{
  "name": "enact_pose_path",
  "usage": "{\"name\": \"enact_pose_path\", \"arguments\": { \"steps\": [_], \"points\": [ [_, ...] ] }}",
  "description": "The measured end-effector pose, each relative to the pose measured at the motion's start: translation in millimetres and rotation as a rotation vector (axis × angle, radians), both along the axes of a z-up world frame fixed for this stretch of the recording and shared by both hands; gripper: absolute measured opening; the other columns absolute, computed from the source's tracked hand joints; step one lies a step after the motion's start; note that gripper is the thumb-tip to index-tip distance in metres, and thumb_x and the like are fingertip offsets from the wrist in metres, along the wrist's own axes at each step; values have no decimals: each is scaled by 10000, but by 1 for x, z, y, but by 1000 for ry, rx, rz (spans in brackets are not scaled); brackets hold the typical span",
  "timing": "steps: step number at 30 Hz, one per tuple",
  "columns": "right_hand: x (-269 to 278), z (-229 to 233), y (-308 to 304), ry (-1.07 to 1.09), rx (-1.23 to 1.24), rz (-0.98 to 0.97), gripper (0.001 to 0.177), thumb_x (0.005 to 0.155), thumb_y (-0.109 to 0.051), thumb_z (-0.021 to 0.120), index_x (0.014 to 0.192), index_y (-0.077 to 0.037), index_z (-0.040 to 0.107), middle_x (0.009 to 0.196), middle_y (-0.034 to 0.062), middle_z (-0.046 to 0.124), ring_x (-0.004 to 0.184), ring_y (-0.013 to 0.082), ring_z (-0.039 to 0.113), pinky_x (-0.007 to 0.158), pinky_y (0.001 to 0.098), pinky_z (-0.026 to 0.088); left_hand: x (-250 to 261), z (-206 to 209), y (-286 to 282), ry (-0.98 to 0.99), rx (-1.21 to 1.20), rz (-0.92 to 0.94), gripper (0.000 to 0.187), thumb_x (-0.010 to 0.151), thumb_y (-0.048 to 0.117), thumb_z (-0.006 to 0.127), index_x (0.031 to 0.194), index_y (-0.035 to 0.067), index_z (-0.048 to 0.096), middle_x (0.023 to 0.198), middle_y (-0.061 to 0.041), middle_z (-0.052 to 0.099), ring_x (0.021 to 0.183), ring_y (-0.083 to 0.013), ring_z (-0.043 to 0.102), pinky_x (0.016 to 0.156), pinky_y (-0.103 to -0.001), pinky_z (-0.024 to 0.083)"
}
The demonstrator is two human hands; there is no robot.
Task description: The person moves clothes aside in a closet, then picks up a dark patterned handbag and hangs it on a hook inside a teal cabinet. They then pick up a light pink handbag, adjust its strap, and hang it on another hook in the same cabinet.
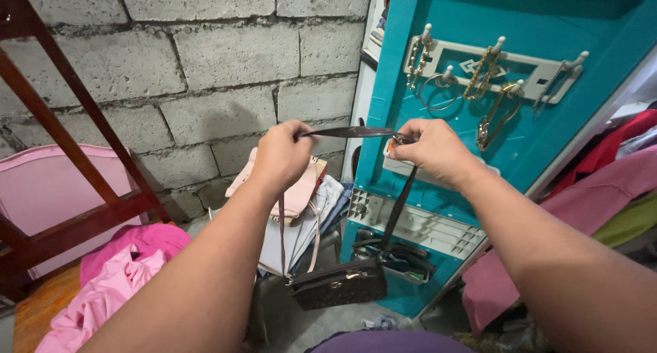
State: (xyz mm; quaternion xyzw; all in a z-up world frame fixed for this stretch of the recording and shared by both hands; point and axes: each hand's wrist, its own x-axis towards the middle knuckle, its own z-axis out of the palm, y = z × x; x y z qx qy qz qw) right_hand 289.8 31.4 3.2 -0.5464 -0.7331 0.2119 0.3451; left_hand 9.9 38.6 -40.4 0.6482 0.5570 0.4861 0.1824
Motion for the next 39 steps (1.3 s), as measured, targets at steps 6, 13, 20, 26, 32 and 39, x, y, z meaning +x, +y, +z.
{"name": "enact_pose_path", "arguments": {
  "steps": [6, 13, 20, 26, 32, 39],
  "points": [
    [-4, -1, -7, 66, -172, 124, 205, 718, -159, 823, 862, -32, 753, 799, 41, 719, 744, 117, 632, 714, 281, 503, 9, 25, -25, -89, -2, -129, 418, 811, 450, 816, 937, 54, 768, 742, -16, 706, 722, -102, 636, 667, -294, 508],
    [-7, -4, -16, 156, -316, 313, 196, 700, -173, 840, 807, -44, 739, 772, -6, 683, 757, 99, 623, 705, 264, 493, 7, 30, -33, -173, -31, -26, 326, 819, 361, 830, 917, 56, 769, 724, -26, 656, 672, -109, 553, 617, -307, 464],
    [-9, -17, -17, -61, 33, 26, 342, 681, -236, 859, 660, -23, 592, 626, 63, 624, 603, 166, 571, 560, 366, 458, 8, 22, -37, -195, -7, -88, 333, 794, 307, 857, 944, 28, 753, 836, -46, 744, 769, -102, 639, 708, -279, 513],
    [0, -22, -19, -101, 277, -147, 323, 710, -218, 786, 688, -23, 530, 629, 122, 571, 595, 229, 533, 571, 402, 457, 11, 5, -35, -185, -32, -126, 261, 797, 219, 845, 943, 23, 754, 833, -41, 760, 734, -104, 637, 682, -288, 514],
    [11, -20, -26, -19, 336, -144, 240, 727, -209, 751, 835, -35, 624, 695, 97, 636, 642, 214, 603, 606, 373, 493, 7, -19, -30, -127, 61, 69, 109, 837, 84, 730, 929, 31, 749, 857, -60, 796, 782, -122, 746, 724, -303, 567],
    [29, -14, -29, -77, 175, -212, 282, 874, -293, 711, 1066, -99, 782, 821, 105, 762, 737, 216, 721, 691, 351, 533, 1, -28, -36, -7, 72, 274, 170, 880, 38, 658, 1000, 64, 775, 911, -158, 757, 831, -272, 742, 763, -367, 547]
  ]
}}
